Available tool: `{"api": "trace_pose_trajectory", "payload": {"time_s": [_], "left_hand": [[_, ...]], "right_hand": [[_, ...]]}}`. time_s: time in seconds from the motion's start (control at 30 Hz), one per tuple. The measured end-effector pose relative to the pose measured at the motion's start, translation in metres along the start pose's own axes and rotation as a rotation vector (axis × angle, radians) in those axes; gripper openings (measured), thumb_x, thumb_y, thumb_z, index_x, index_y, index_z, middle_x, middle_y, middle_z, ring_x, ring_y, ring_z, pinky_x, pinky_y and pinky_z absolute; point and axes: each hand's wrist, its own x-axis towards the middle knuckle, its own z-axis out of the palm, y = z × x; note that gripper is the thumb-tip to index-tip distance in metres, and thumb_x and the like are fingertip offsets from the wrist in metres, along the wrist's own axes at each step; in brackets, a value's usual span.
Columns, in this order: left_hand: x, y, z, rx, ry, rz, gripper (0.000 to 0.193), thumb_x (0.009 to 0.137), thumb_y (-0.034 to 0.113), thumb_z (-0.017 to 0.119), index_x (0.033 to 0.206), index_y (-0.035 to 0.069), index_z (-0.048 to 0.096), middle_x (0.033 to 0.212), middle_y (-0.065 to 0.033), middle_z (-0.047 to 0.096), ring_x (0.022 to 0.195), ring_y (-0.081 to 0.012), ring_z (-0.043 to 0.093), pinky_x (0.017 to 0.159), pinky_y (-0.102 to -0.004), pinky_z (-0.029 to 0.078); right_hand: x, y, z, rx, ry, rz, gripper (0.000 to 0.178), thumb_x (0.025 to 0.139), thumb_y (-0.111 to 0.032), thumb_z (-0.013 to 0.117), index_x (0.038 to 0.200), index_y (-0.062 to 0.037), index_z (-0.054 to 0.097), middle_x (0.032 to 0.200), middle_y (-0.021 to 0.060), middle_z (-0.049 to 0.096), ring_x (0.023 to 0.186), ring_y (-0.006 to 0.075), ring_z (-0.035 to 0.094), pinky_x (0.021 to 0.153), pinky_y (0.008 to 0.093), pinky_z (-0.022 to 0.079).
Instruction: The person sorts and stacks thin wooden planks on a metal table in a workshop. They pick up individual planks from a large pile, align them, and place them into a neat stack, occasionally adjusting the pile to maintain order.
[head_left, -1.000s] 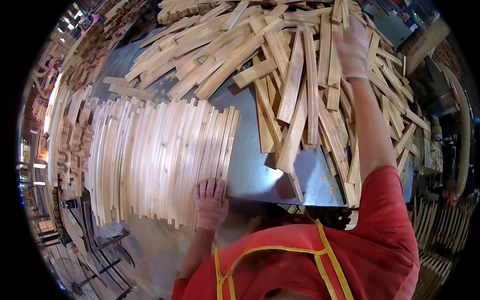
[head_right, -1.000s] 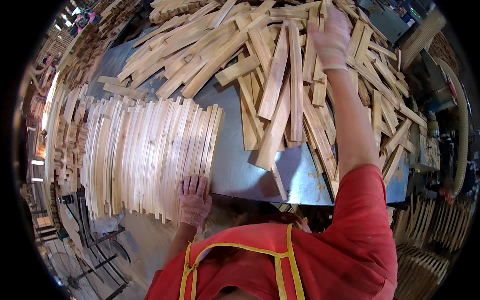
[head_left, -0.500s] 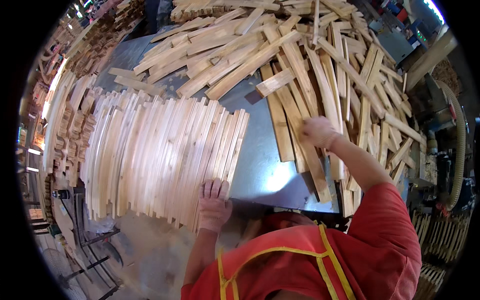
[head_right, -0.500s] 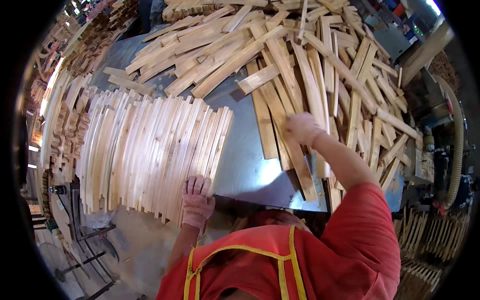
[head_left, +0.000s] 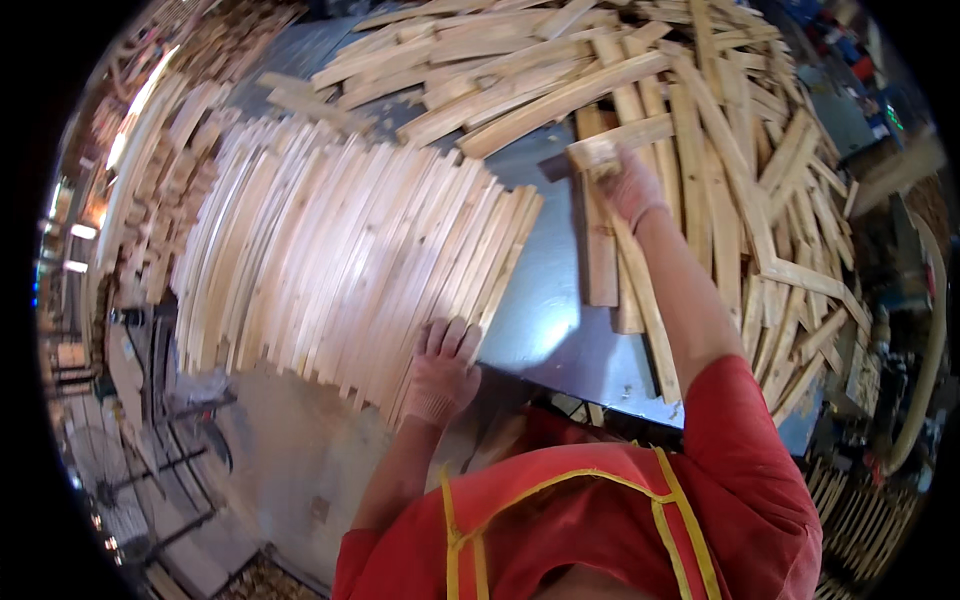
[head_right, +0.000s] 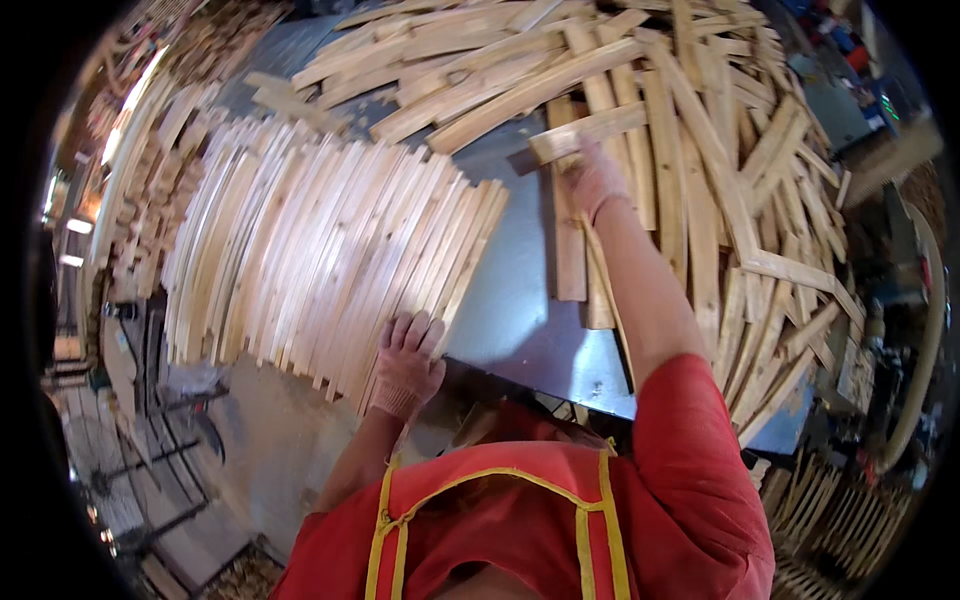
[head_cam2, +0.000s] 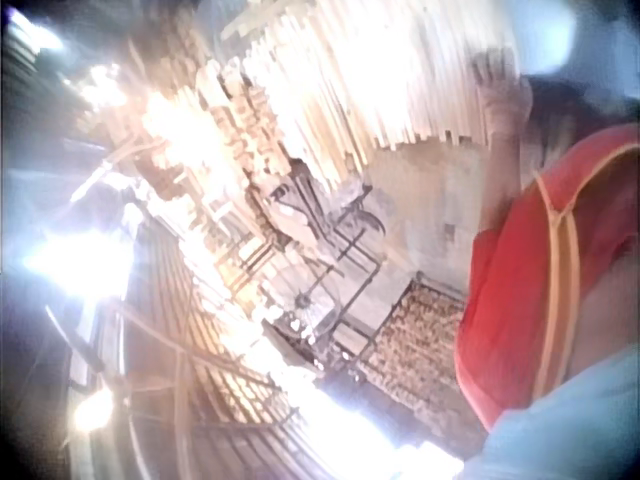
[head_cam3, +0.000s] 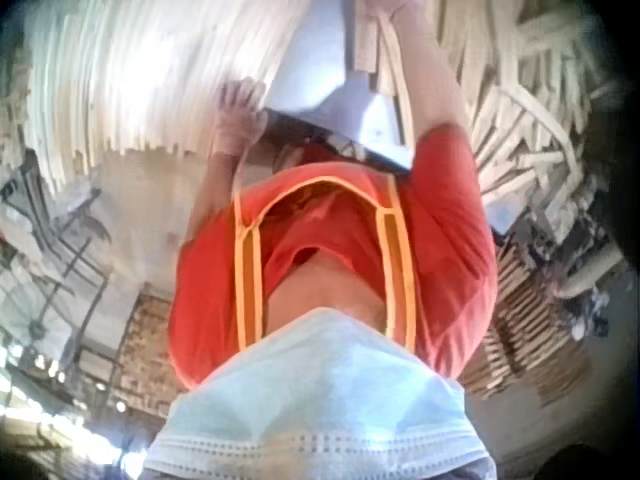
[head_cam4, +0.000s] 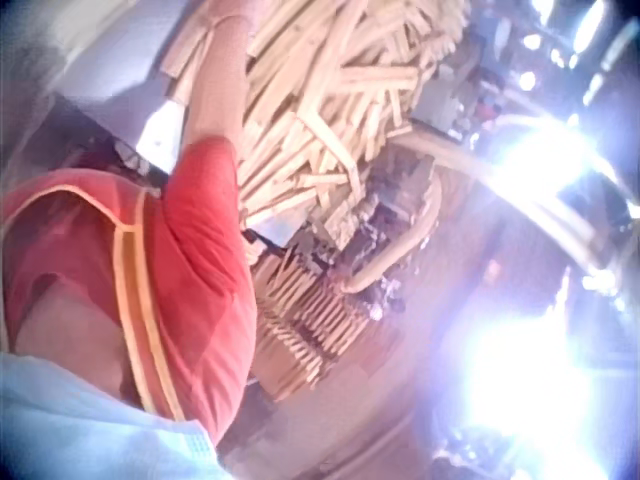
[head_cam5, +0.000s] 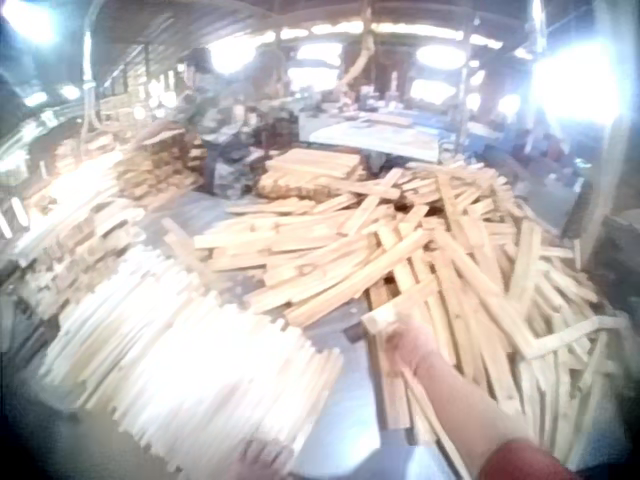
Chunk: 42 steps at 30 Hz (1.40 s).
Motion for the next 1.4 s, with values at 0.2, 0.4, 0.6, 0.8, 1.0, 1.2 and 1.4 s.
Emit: {"api": "trace_pose_trajectory", "payload": {"time_s": [0.2,0.4,0.6,0.8,1.0,1.2,1.4], "left_hand": [[-0.008,0.0,-0.008,0.016,-0.08,-0.078,0.061,0.076,0.023,0.074,0.135,0.012,0.063,0.138,-0.0091,0.057,0.136,-0.0332,0.049,0.12,-0.0527,0.037],[-0.017,-0.002,-0.004,0.011,-0.069,-0.088,0.062,0.077,0.025,0.073,0.137,0.013,0.063,0.142,-0.0079,0.057,0.139,-0.0311,0.048,0.124,-0.0516,0.033],[-0.031,-0.012,-0.004,-0.032,-0.153,-0.099,0.066,0.091,0.044,0.068,0.148,0.013,0.058,0.152,-0.0114,0.049,0.15,-0.0326,0.038,0.126,-0.0543,0.029],[-0.128,-0.068,-0.025,0.025,0.396,-0.553,0.076,0.084,0.033,0.076,0.152,0.008,0.053,0.151,-0.0193,0.053,0.146,-0.0401,0.044,0.126,-0.0539,0.032],[-0.179,-0.095,0.003,-1.588,0.727,-1.44,0.06,0.099,0.044,0.071,0.141,0.002,0.058,0.131,-0.0151,0.067,0.118,-0.0325,0.064,0.102,-0.0448,0.053],[-0.153,0.011,-0.05,-2.038,-0.393,-1.327,0.045,0.103,0.034,0.069,0.135,0.003,0.064,0.117,-0.011,0.075,0.107,-0.0261,0.071,0.098,-0.0406,0.056],[-0.064,-0.021,-0.061,-0.957,-0.291,-0.618,0.048,0.1,0.047,0.062,0.113,0.001,0.067,0.095,-0.0194,0.072,0.087,-0.0332,0.069,0.077,-0.0451,0.05]], "right_hand": [[-0.008,-0.056,0.025,0.204,-0.162,-0.061,0.011,0.1,-0.019,0.073,0.104,-0.0097,0.067,0.101,0.0082,0.075,0.087,0.0206,0.068,0.075,0.0339,0.056],[-0.264,0.043,0.004,-0.754,-0.117,-0.09,0.051,0.099,-0.018,0.071,0.145,0.0001,0.058,0.117,0.0091,0.069,0.093,0.0165,0.068,0.079,0.0332,0.059],[-0.349,0.188,-0.008,-1.305,-0.207,0.183,0.099,0.089,-0.026,0.076,0.168,-0.0109,0.019,0.104,0.0194,0.077,0.085,0.0288,0.077,0.073,0.0405,0.06],[-0.321,0.196,0.03,-0.81,-0.348,0.237,0.072,0.097,-0.015,0.071,0.161,-0.0011,0.041,0.143,0.0147,0.065,0.121,0.0228,0.065,0.098,0.0327,0.054],[-0.272,0.195,0.003,-0.863,-0.15,0.058,0.085,0.095,-0.009,0.074,0.164,0.0101,0.027,0.158,0.0268,0.05,0.139,0.0301,0.055,0.118,0.037,0.043],[-0.23,0.172,0.006,-0.95,-0.014,-0.141,0.083,0.092,-0.014,0.076,0.161,0.0076,0.036,0.156,0.0245,0.053,0.137,0.0294,0.057,0.114,0.0354,0.045],[-0.197,0.132,-0.026,-0.787,-0.084,-0.057,0.067,0.097,-0.025,0.07,0.153,0.0049,0.048,0.111,0.0086,0.071,0.095,0.0169,0.064,0.082,0.0323,0.053]]}}
